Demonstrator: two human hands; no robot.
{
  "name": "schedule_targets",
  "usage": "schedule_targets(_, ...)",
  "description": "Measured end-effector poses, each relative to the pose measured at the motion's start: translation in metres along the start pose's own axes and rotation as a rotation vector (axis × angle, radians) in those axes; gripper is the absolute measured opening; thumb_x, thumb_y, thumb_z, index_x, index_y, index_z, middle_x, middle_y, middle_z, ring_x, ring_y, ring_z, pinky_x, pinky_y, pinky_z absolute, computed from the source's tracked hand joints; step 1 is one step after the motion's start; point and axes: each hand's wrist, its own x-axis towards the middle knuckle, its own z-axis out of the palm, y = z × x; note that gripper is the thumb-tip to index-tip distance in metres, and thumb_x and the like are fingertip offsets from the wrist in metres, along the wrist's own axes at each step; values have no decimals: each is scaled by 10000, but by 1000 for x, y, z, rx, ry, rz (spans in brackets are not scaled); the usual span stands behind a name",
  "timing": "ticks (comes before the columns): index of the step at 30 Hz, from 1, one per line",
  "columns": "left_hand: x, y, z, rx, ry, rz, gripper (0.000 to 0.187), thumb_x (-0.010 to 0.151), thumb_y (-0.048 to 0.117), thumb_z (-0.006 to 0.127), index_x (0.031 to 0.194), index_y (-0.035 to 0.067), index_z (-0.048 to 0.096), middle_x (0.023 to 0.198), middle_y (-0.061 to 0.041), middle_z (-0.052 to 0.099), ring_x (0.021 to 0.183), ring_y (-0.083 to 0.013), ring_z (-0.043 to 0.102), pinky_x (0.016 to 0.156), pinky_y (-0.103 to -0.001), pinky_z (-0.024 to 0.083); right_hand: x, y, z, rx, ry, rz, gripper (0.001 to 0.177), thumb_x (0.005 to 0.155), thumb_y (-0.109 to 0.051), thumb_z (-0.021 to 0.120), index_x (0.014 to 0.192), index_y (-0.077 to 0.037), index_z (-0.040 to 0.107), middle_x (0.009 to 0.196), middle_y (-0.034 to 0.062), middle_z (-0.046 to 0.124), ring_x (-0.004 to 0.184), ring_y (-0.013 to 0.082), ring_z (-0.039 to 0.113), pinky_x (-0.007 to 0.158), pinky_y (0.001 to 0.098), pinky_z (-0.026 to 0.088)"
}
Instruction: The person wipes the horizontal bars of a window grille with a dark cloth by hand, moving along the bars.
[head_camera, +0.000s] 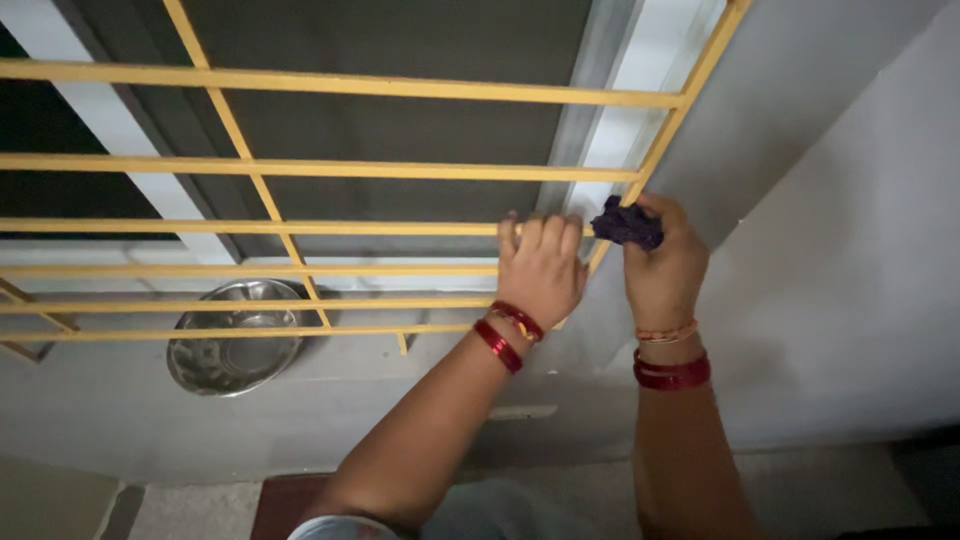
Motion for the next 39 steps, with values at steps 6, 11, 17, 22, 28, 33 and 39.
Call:
schedule_targets(6, 4, 3, 0, -11, 36, 97, 489, 825, 207, 676, 1299, 96, 637, 1160, -31, 622, 1110, -204, 562, 1081, -474, 351, -10, -7, 21, -171, 223, -351, 389, 862, 150, 639, 1216, -11, 657, 1237, 162, 699, 1181, 357, 637, 1044, 420, 507)
schedule_targets(11, 5, -5, 5, 16, -28, 132, 510, 834, 216, 689, 1331, 117, 634, 1112, -25, 611, 1071, -202, 557, 1051, -459, 366, -8, -14, -1, -536, 222, -371, 330, 822, 72, 718, 1108, -93, 726, 1097, 57, 732, 962, 333, 610, 873, 448, 478)
schedule_targets(17, 4, -7, 3, 34, 5, 162, 531, 804, 209, 682, 1324, 125, 618, 1113, -25, 607, 1063, -212, 553, 1038, -453, 380, -21, -10, 3, -447, 242, -254, 423, 826, 96, 663, 1220, -56, 694, 1286, 117, 698, 1090, 351, 642, 896, 411, 539)
schedule_targets(22, 4, -5, 7, 22, 20, 143, 517, 837, 205, 679, 1344, 131, 605, 1103, -16, 595, 1062, -212, 549, 1060, -461, 380, -18, -1, 16, -276, 189, -295, 407, 835, 94, 674, 1223, -27, 668, 1272, 136, 681, 1186, 344, 656, 1003, 420, 548)
schedule_targets(28, 2, -7, 3, 30, 6, 171, 537, 815, 203, 672, 1341, 118, 603, 1123, -35, 600, 1067, -221, 550, 1049, -452, 379, -23, 12, 4, -354, 265, -249, 416, 824, 130, 655, 1205, -31, 706, 1290, 160, 696, 1170, 338, 674, 944, 384, 556)
schedule_targets(33, 5, -9, 3, 83, -15, 187, 549, 816, 211, 673, 1354, 131, 599, 1124, -25, 598, 1056, -213, 549, 1048, -443, 378, -48, 19, 48, 756, 497, 138, 407, 886, 131, 579, 1239, -56, 660, 1391, 35, 633, 1222, 250, 655, 905, 395, 574)
schedule_targets(39, 4, -11, 7, 84, -25, 198, 539, 840, 231, 666, 1365, 139, 581, 1143, -21, 596, 1060, -207, 548, 1034, -437, 375, -34, 36, 42, 1496, 368, 880, 301, 1023, -330, 523, 1247, -147, 607, 1162, 22, 683, 1000, 171, 689, 768, 275, 501)
